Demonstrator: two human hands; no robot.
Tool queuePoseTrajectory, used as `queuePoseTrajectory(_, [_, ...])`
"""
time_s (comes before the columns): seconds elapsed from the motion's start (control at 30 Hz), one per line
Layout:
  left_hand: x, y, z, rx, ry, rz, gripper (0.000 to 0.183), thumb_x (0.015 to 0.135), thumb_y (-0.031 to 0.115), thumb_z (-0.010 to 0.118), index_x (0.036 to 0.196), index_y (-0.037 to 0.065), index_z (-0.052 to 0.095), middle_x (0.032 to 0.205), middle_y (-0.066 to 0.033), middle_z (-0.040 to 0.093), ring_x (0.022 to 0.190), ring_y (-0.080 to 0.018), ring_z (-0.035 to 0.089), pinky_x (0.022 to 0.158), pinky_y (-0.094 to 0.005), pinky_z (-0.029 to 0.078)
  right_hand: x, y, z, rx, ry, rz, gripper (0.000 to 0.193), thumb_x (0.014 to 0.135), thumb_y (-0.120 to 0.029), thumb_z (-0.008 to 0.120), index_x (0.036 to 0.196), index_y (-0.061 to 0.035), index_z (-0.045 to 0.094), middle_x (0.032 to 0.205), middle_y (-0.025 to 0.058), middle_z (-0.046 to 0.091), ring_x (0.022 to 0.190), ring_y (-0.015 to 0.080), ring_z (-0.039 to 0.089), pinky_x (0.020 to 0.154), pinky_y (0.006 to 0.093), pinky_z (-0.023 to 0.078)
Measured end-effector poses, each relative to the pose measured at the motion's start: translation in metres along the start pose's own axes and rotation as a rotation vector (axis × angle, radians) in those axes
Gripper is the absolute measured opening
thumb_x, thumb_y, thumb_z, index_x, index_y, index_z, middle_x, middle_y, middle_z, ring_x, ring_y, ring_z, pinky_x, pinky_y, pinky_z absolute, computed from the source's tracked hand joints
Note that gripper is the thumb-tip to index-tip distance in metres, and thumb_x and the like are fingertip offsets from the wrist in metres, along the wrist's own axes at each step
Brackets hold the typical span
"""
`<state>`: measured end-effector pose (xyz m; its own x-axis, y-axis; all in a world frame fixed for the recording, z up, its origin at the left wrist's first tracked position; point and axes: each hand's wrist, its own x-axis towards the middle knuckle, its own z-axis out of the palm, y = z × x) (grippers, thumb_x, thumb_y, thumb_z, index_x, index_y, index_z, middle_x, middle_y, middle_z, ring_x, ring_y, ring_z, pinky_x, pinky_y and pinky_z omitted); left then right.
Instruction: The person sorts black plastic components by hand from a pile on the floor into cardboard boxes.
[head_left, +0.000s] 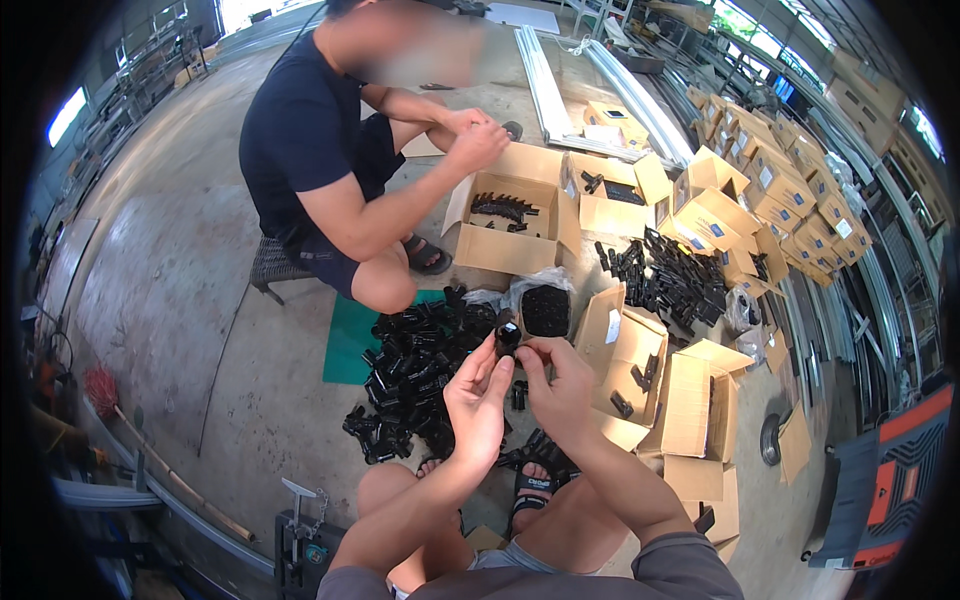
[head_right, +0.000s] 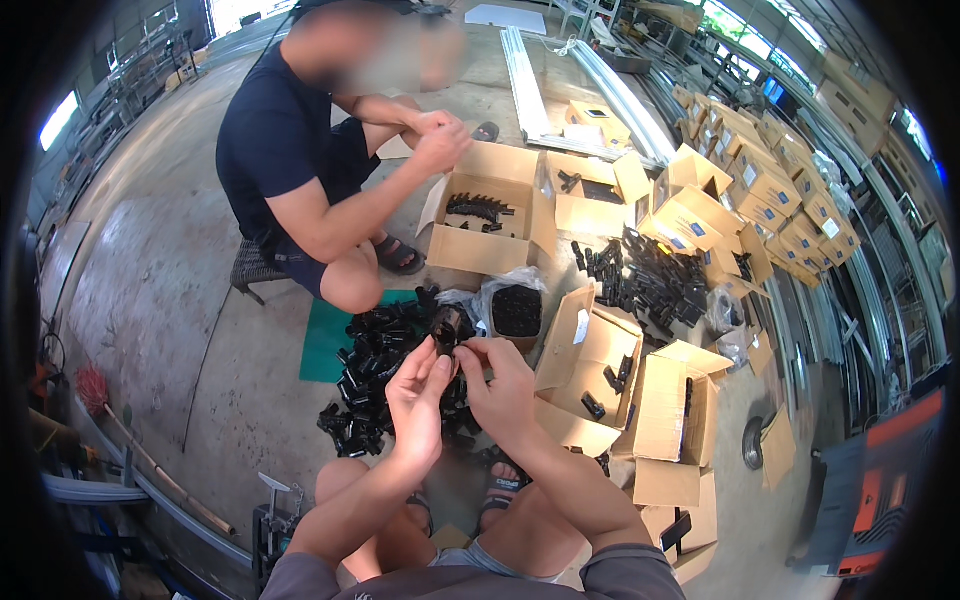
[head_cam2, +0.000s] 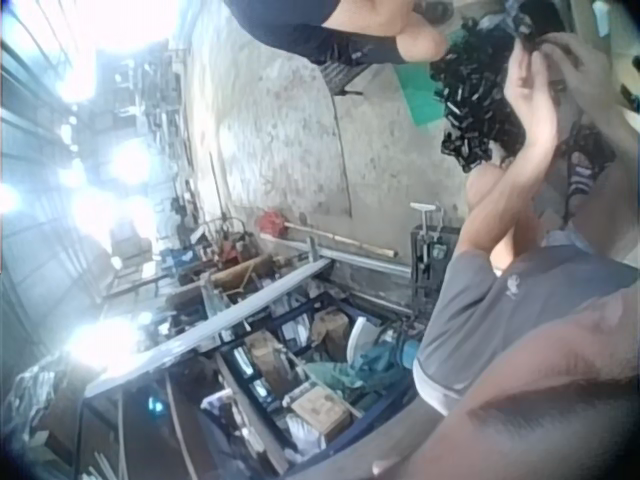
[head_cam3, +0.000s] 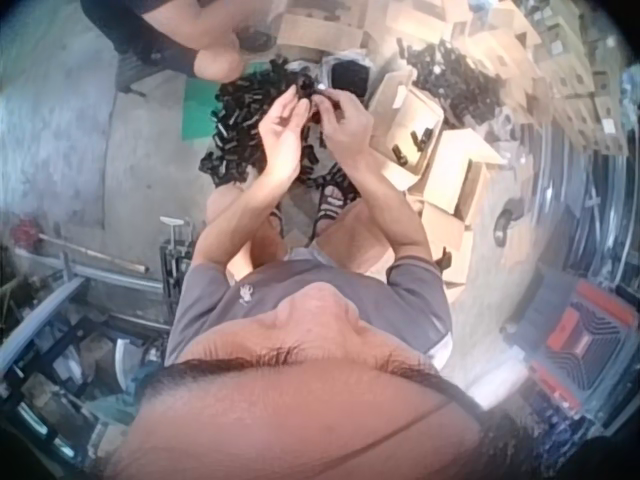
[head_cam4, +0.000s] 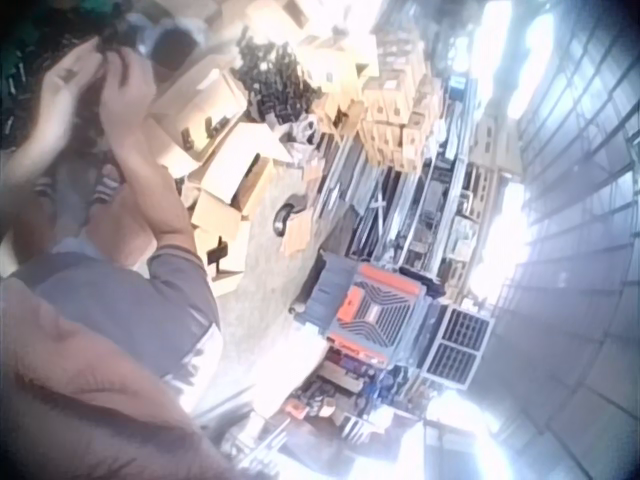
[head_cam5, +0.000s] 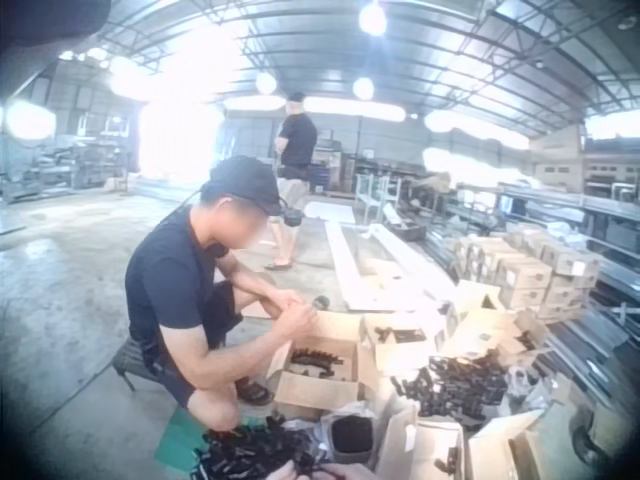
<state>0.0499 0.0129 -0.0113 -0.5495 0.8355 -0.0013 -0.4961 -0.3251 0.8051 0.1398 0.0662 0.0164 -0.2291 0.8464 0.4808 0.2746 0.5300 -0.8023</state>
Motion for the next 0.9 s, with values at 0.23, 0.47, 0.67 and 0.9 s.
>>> queuePoseTrajectory(0.23, [-0.003,0.001,0.003,0.015,-0.035,-0.009,0.040,0.096,-0.002,0.061,0.135,-0.004,0.055,0.128,-0.0121,0.064,0.114,-0.0138,0.061,0.100,-0.0284,0.047,0.004,0.011,-0.005,-0.096,-0.092,-0.103,0.018,0.097,-0.013,0.057,0.085,0.0009,0.059,0.076,0.0160,0.057,0.069,0.0348,0.057,0.064,0.0404,0.046])
queuePoseTrajectory(0.47, [-0.001,0.001,0.002,0.009,-0.026,-0.031,0.040,0.096,-0.004,0.060,0.135,-0.005,0.055,0.129,-0.0113,0.064,0.114,-0.0131,0.061,0.100,-0.0269,0.047,0.005,0.014,-0.011,-0.080,-0.286,0.016,0.018,0.095,-0.017,0.058,0.091,0.0002,0.060,0.080,0.0180,0.060,0.073,0.0376,0.060,0.064,0.0418,0.046])
queuePoseTrajectory(0.67, [-0.002,0.003,0.003,-0.005,-0.009,-0.069,0.039,0.096,-0.003,0.061,0.135,-0.004,0.056,0.128,-0.0107,0.064,0.113,-0.0128,0.061,0.100,-0.0270,0.047,0.004,0.011,-0.012,-0.017,-0.204,-0.013,0.022,0.098,-0.021,0.056,0.093,-0.0003,0.061,0.077,0.0180,0.061,0.064,0.0360,0.059,0.060,0.0392,0.047])
queuePoseTrajectory(0.9, [-0.001,-0.002,0.001,-0.004,-0.034,-0.070,0.040,0.096,-0.003,0.061,0.136,-0.004,0.055,0.128,-0.0110,0.064,0.113,-0.0126,0.061,0.100,-0.0269,0.047,0.004,0.021,-0.012,-0.043,-0.235,0.080,0.011,0.095,-0.011,0.061,0.093,-0.0001,0.060,0.071,0.0132,0.060,0.057,0.0220,0.056,0.055,0.0321,0.044])
